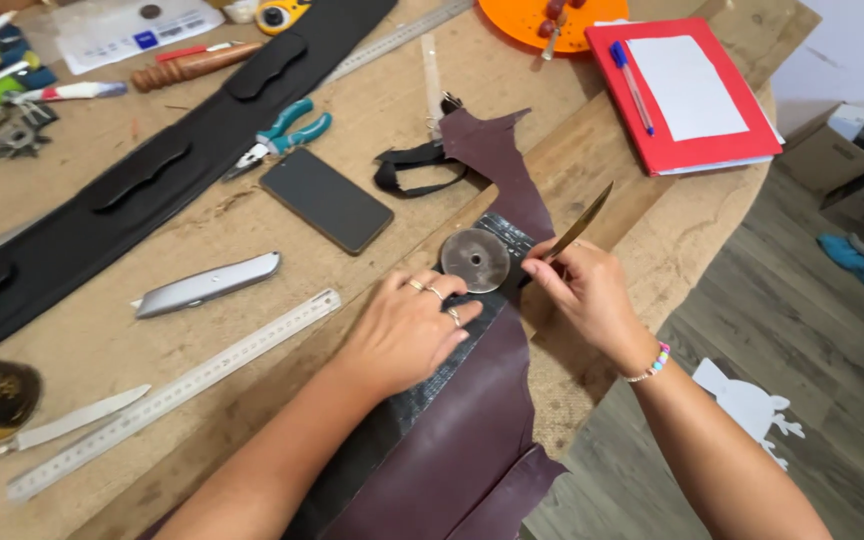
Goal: Marking and cutting leather components on a workbench using a ruler, stylus, and rotary cutter.
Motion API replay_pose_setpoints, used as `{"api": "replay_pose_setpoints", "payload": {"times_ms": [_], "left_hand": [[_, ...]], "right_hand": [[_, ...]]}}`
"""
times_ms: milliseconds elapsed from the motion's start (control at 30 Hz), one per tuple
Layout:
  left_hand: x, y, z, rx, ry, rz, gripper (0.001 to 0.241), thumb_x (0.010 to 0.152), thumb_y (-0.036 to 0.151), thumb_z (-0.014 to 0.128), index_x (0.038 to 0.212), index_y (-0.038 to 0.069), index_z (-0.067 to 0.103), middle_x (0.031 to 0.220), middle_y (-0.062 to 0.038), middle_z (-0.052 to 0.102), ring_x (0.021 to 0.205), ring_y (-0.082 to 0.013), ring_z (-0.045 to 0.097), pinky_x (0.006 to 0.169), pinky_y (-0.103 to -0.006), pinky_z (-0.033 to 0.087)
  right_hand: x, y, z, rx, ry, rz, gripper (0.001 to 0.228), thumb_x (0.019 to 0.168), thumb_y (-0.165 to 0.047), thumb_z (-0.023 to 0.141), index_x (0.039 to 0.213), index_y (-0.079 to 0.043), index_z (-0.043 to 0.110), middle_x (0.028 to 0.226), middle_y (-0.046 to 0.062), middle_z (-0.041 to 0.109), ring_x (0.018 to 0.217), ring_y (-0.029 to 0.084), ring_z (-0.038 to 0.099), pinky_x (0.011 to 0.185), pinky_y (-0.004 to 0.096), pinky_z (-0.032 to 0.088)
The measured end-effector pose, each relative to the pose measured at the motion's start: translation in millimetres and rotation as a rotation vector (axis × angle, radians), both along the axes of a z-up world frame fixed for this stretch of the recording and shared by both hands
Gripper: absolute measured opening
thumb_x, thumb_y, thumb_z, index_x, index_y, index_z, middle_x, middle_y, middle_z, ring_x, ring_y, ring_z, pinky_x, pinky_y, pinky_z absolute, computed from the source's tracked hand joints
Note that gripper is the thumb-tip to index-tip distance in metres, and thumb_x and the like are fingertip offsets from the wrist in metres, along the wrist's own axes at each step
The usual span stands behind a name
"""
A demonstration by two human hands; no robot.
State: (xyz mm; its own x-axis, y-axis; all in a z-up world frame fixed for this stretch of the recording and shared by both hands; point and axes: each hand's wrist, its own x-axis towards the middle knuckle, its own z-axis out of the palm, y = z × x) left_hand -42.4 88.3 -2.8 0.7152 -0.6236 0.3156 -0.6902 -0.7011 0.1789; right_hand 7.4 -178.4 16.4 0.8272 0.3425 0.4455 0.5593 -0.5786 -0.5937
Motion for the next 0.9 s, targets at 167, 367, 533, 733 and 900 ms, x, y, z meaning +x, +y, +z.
{"api": "replay_pose_setpoints", "payload": {"times_ms": [167,367,533,733,900], "left_hand": [[-4,-3,3,0.077,-0.021,-0.032,0.042,0.098,0.034,0.053,0.138,0.026,0.062,0.151,-0.008,0.043,0.14,-0.0307,0.039,0.108,-0.0546,0.033],[-2,-11,20,0.074,0.077,0.008,0.049,0.095,0.035,0.052,0.142,0.021,0.06,0.167,-0.017,0.029,0.157,-0.0406,0.015,0.118,-0.073,0.009],[6,-21,13,0.083,0.027,0.023,0.052,0.093,0.036,0.052,0.143,0.024,0.059,0.168,-0.015,0.028,0.157,-0.0407,0.014,0.119,-0.0739,0.007],[8,-22,7,0.087,0.024,0.028,0.053,0.093,0.037,0.05,0.144,0.026,0.057,0.169,-0.013,0.027,0.157,-0.0411,0.012,0.118,-0.0753,0.009],[8,-20,6,0.094,0.084,0.03,0.051,0.095,0.039,0.047,0.143,0.026,0.058,0.171,-0.013,0.023,0.158,-0.0421,0.009,0.117,-0.0765,0.008]], "right_hand": [[-5,6,10,-0.034,0.002,-0.022,0.017,0.095,-0.027,0.075,0.101,-0.011,0.076,0.077,0.011,0.072,0.076,0.033,0.071,0.072,0.041,0.056],[-12,11,17,-0.057,0.02,-0.003,0.016,0.096,-0.027,0.073,0.1,-0.012,0.077,0.075,0.011,0.073,0.075,0.033,0.071,0.072,0.04,0.056],[-2,1,7,-0.059,0.0,-0.026,0.018,0.096,-0.028,0.073,0.101,-0.012,0.076,0.076,0.012,0.072,0.076,0.034,0.071,0.072,0.042,0.056],[-6,2,11,-0.058,0.012,-0.013,0.018,0.096,-0.03,0.073,0.101,-0.013,0.076,0.077,0.012,0.072,0.076,0.034,0.071,0.072,0.042,0.056],[-17,10,13,-0.059,0.048,0.02,0.018,0.095,-0.03,0.073,0.1,-0.013,0.077,0.076,0.012,0.073,0.075,0.032,0.072,0.072,0.041,0.057]]}}
